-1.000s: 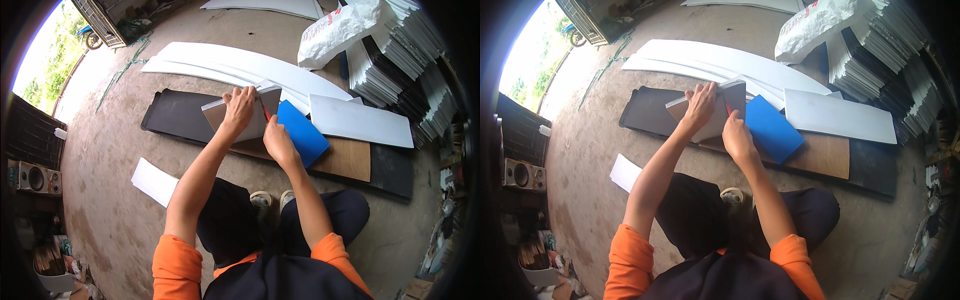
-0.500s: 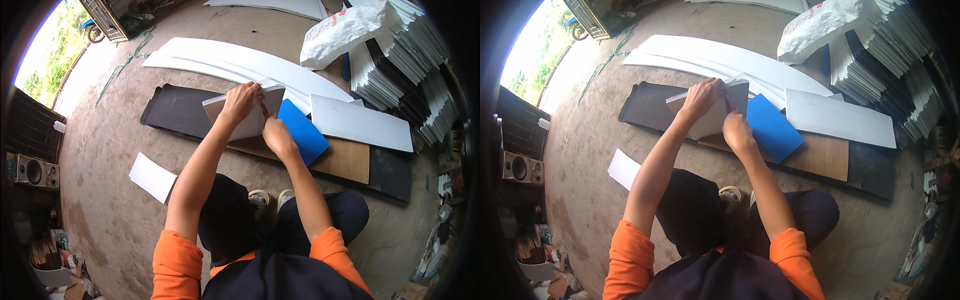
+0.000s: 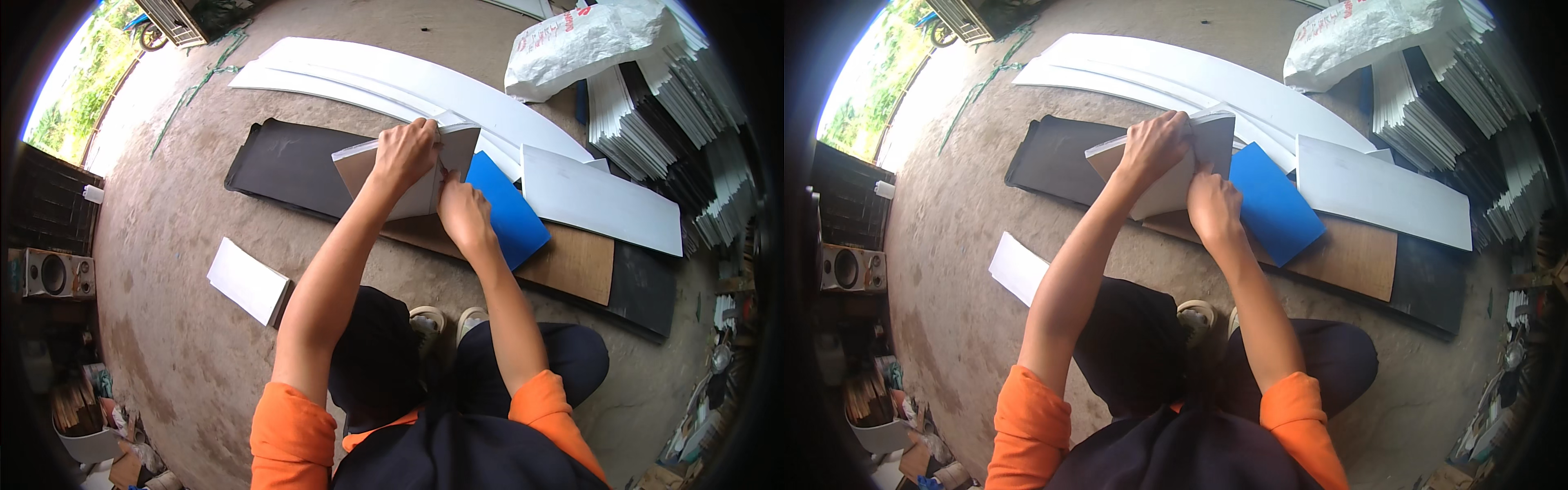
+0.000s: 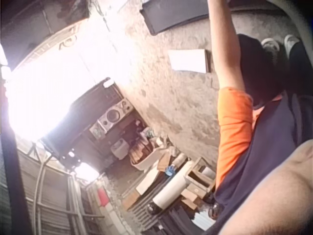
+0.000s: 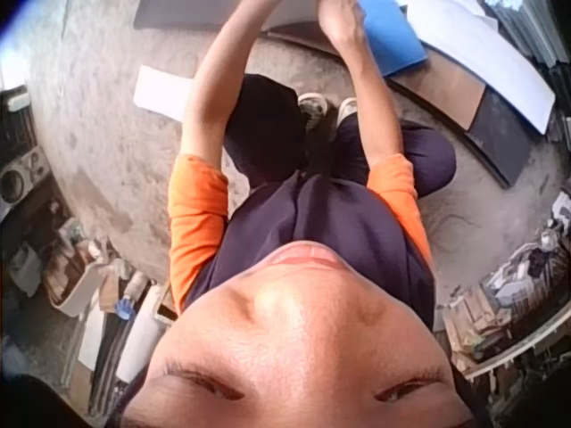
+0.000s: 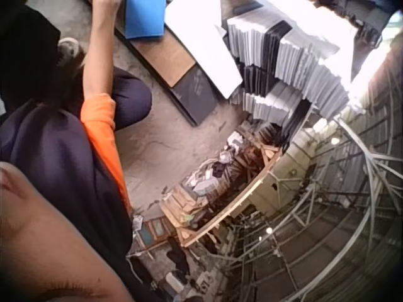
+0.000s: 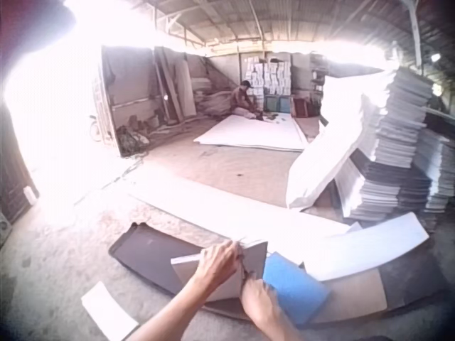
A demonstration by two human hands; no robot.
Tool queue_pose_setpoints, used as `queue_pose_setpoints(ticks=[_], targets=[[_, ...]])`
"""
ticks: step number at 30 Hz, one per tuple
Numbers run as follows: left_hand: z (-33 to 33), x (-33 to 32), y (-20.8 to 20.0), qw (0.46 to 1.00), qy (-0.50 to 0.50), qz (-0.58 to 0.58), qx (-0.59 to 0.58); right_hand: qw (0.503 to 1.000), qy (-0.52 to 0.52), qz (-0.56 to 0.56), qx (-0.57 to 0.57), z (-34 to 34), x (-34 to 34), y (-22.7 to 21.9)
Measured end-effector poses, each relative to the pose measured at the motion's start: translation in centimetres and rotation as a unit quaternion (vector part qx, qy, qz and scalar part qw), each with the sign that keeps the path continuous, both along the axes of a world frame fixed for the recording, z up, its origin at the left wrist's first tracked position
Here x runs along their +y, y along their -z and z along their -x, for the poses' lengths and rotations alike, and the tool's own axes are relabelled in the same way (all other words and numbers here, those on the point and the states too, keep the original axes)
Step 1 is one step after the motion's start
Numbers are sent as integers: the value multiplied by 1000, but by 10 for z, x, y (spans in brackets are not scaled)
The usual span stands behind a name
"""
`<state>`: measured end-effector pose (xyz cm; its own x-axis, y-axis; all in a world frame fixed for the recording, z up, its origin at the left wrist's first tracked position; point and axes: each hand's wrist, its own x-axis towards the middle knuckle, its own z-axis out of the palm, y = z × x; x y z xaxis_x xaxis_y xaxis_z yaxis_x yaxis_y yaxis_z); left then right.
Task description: The person sits on the floor and uses a red utility knife to cut white sheets of material. They use a blue rectangular template to guide the cuts, repeatedly aligning the template and slicing along its edges to produce smaller rectangular pieces.
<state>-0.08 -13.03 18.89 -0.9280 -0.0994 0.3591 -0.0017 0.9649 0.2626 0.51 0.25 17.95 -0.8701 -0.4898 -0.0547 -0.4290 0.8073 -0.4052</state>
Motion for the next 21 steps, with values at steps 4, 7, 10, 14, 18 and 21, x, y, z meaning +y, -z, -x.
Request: queue_pose_setpoints(ticks=[4, 7, 10, 14, 18, 21], targets=[[5, -7, 0, 1000, 2, 2, -18, 1000, -4, -14, -17, 6, -3, -3], [6, -7, 0, 1000, 9, 2, -5, 997, -9, -33, -72, 15, -6, -10], [4, -5, 0, 1000, 14, -15, -18, 993, -8, -37, -111, 20, -7, -11], [6, -3, 0, 1000, 19, -4, -16, 989, -2, -58, -133, 29, -8, 0], [5, -2, 0, 1000, 0, 4, -29, 989, -8, -68, -134, 28, -8, 5], [6, 0, -4, 997, -15, 17, -70, 991, -11, -52, -124, 25, -7, 7]])
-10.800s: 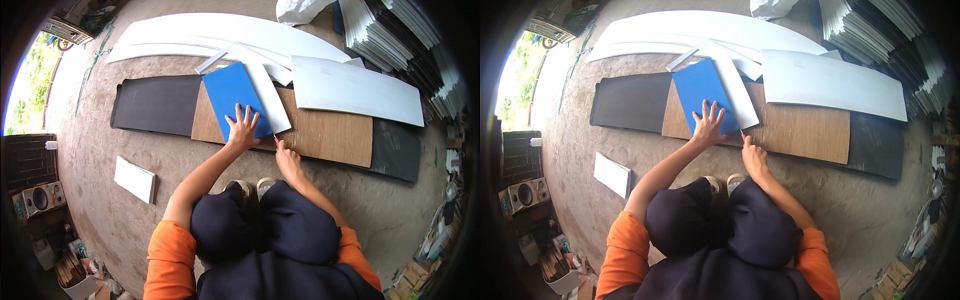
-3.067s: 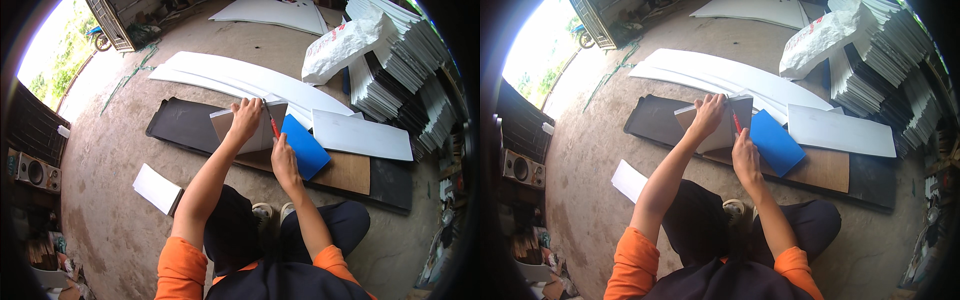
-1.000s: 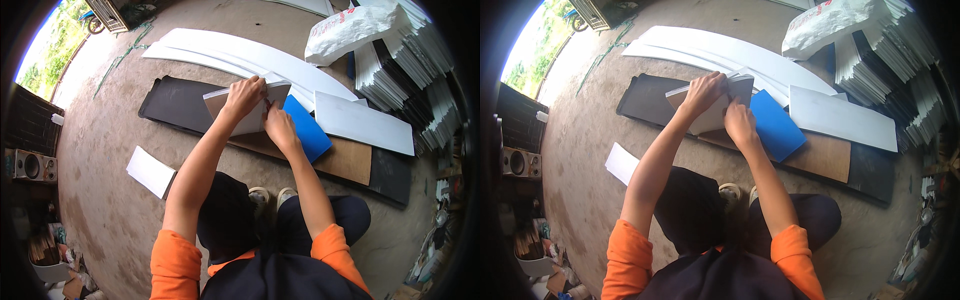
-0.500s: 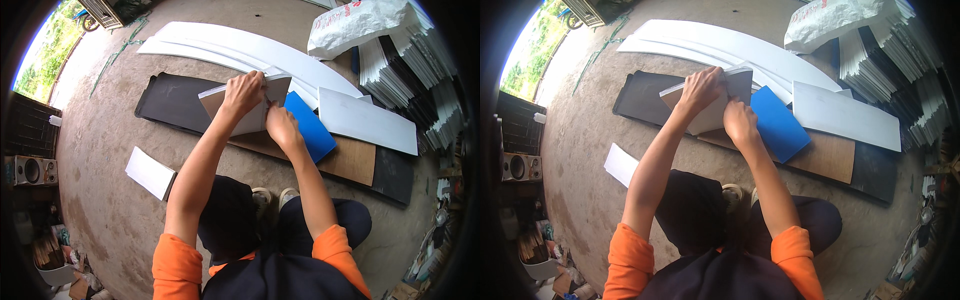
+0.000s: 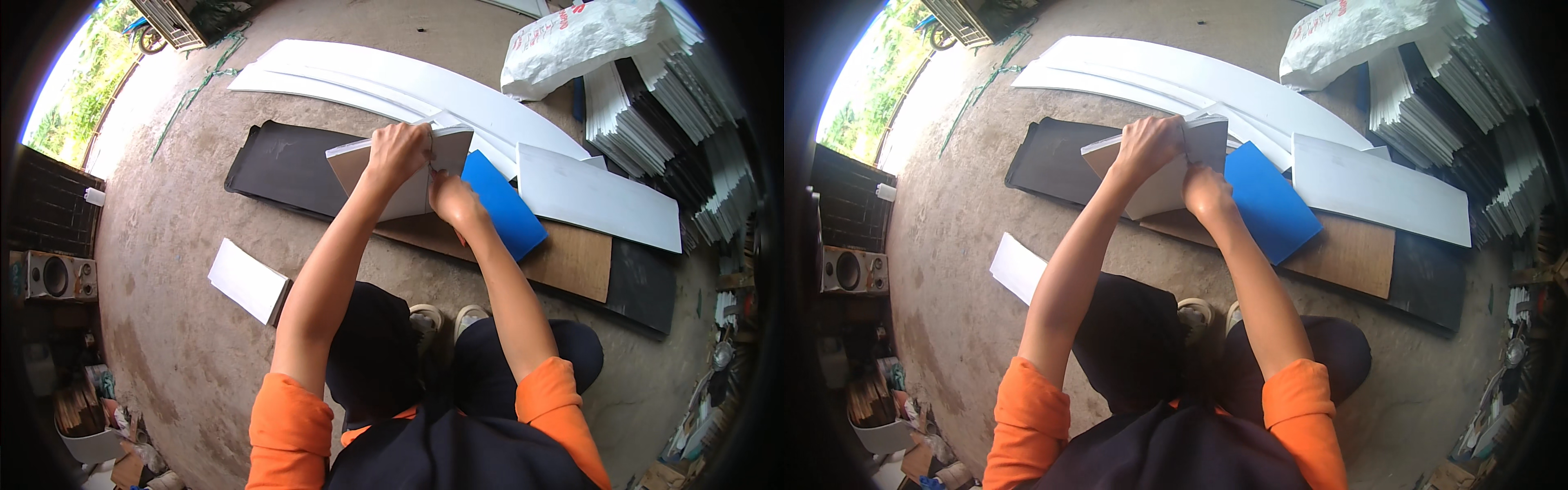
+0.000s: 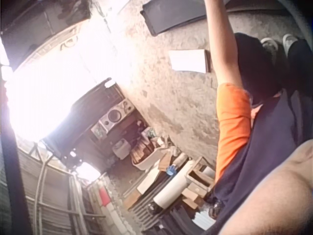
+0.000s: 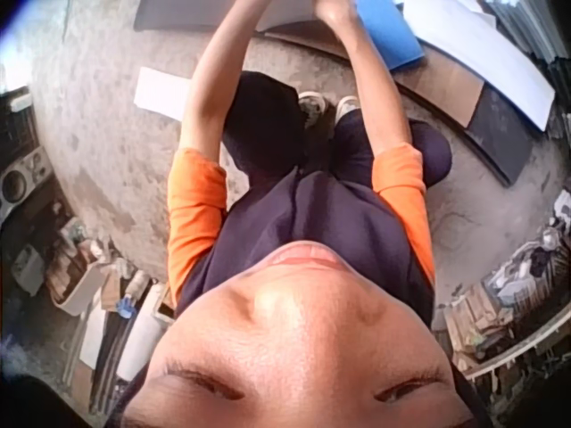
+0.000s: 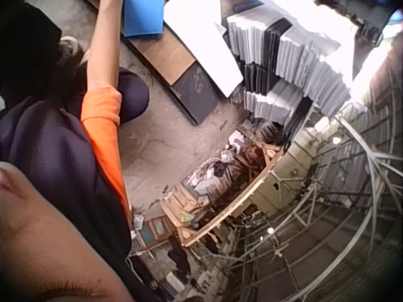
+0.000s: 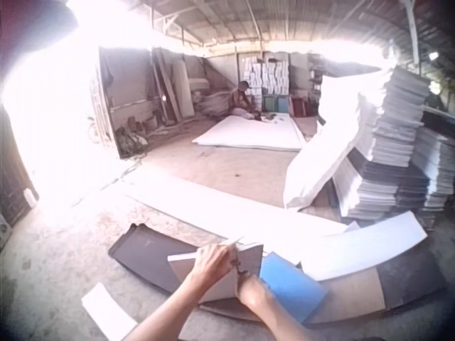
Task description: The person sits on the floor and uses a red utility knife to cut white sheets of material. They use a blue rectangular template to guide the cuts, repeatedly aligning the template and slicing along its edges to produce smaller rectangular pieces.
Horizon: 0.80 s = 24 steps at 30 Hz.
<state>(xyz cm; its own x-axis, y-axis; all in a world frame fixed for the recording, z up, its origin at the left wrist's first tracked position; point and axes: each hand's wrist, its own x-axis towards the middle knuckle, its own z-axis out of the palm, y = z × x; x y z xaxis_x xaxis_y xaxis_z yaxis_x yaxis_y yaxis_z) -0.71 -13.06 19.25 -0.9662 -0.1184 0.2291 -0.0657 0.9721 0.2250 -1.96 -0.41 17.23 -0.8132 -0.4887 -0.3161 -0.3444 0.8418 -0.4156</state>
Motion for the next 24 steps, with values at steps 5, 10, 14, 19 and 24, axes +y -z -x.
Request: queue_pose_setpoints(ticks=[5, 10, 14, 19, 24], targets=[[-6, 6, 0, 999, -18, 4, 51, 999, -1, 44, 25, -17, 9, 1], [-5, 10, -2, 999, -21, 9, 33, 999, 18, 39, 2, -15, 11, 7], [-1, 7, 0, 999, -22, 10, 31, 999, 25, 38, -9, -13, 5, 12], [-1, 2, 1, 999, -19, 14, 37, 999, -31, -10, -35, -9, -1, 18], [2, 2, 0, 999, -3, -3, 42, 997, -45, 53, 23, -3, 3, 90]])
